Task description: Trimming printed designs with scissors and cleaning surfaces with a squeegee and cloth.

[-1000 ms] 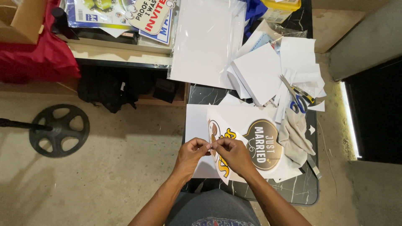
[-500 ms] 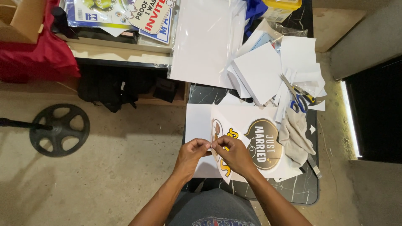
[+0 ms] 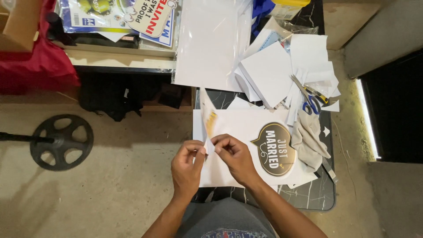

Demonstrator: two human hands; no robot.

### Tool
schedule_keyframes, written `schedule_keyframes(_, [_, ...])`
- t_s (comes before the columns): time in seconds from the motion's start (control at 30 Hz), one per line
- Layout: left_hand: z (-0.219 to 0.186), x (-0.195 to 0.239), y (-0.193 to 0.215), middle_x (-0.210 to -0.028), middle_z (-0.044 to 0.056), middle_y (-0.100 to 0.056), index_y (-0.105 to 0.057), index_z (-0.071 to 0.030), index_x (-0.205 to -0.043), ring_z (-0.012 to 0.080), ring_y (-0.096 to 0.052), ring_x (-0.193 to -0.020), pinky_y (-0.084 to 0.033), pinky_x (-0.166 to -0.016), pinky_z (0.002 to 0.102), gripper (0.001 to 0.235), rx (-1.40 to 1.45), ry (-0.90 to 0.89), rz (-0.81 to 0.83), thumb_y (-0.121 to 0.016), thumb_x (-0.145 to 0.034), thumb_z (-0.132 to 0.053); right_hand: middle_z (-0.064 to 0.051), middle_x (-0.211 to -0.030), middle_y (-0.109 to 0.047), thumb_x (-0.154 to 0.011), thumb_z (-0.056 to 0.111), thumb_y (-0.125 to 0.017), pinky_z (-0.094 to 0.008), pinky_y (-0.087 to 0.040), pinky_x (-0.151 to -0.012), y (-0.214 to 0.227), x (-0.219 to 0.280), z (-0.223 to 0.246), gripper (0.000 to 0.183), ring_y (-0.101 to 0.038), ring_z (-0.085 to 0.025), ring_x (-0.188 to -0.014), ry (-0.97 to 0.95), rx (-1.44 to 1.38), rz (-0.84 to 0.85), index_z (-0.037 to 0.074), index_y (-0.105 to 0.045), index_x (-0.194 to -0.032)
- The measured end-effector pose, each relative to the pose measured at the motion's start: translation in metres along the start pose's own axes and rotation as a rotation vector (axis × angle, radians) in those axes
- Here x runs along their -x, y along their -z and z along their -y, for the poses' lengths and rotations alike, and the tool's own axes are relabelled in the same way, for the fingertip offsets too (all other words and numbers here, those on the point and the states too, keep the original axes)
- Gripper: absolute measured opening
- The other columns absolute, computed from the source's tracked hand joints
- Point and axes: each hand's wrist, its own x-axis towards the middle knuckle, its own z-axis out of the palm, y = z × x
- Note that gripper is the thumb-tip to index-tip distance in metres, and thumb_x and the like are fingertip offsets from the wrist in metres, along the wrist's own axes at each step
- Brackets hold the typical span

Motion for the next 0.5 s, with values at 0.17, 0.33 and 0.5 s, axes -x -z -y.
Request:
schedule_keyframes(0.17, [-0.016, -0.005, -0.019, -0.101, 0.008, -0.072, -0.066, -0.004, -0.094, 0.0182, -0.068, -0.095, -0.057, -0.082, 0.033, 0.006, -0.424, -0.458, 0.068, -0.07, -0.091, -0.006, -0.011, -0.11, -0.066, -0.088, -0.003, -0.063, -0.038, -0.054, -0.098, 0.021, 0.01, -0.028, 0.01, -0.064, -0.017, -0.098, 0.038, -0.557, -0.013, 0.002, -0.06, -0.096])
schedule_keyframes(0.33, [0.069, -0.026, -0.042, -0.095, 0.008, -0.072, -0.066, -0.005, -0.091, 0.023, -0.067, -0.092, -0.056, -0.078, 0.036, 0.006, -0.627, -0.21, 0.336, -0.071, -0.09, -0.008, -0.01, -0.095, -0.058, -0.099, 0.009, -0.062, -0.039, -0.059, -0.089, 0.067, 0.015, -0.12, 0.021, -0.062, -0.018, -0.086, -0.176, -0.603, -0.293, 0.0, -0.055, -0.117])
schedule_keyframes(0.5, [0.164, -0.036, -0.046, -0.1, 0.011, -0.071, -0.066, -0.003, -0.092, 0.0251, -0.065, -0.096, -0.053, -0.083, 0.038, 0.009, -0.565, -0.077, 0.347, -0.073, -0.088, -0.008, -0.009, -0.102, -0.062, -0.096, 0.009, -0.064, -0.032, -0.062, -0.08, 0.075, 0.02, -0.151, 0.028, -0.065, -0.014, -0.085, -0.275, -0.208, -0.426, -0.001, -0.054, -0.119])
